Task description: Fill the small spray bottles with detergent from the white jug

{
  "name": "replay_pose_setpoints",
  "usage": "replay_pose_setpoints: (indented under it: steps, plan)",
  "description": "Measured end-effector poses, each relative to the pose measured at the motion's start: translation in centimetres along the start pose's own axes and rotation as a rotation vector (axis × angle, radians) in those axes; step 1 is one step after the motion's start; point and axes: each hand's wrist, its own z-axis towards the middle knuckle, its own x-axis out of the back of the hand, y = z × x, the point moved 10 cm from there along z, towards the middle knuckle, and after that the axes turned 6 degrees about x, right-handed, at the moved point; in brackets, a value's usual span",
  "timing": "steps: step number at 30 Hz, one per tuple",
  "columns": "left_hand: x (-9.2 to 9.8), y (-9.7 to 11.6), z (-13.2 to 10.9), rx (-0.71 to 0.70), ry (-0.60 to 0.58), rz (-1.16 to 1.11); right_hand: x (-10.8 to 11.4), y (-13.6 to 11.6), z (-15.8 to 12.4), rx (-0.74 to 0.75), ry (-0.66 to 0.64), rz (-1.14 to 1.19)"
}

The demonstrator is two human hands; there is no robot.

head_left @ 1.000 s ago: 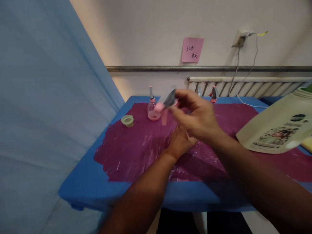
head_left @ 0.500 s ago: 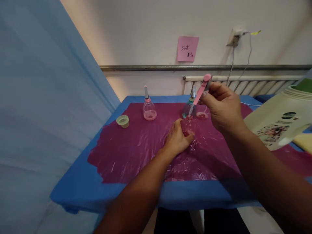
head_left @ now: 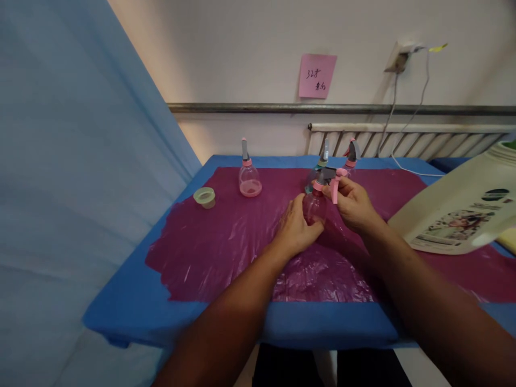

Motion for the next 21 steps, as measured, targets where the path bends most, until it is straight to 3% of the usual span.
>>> replay_pose_setpoints:
  steps: [9,21]
  plan:
    - [-0.1,0.2,0.2,-0.015,-0.004,0.022,2.0,-1.5,-0.3,0.173,0.067,-0.089]
    - [0.1,0.5,-0.2,0.022,-0.021,-0.054,1.6,0.7,-1.2,0.026,-0.028,0.059]
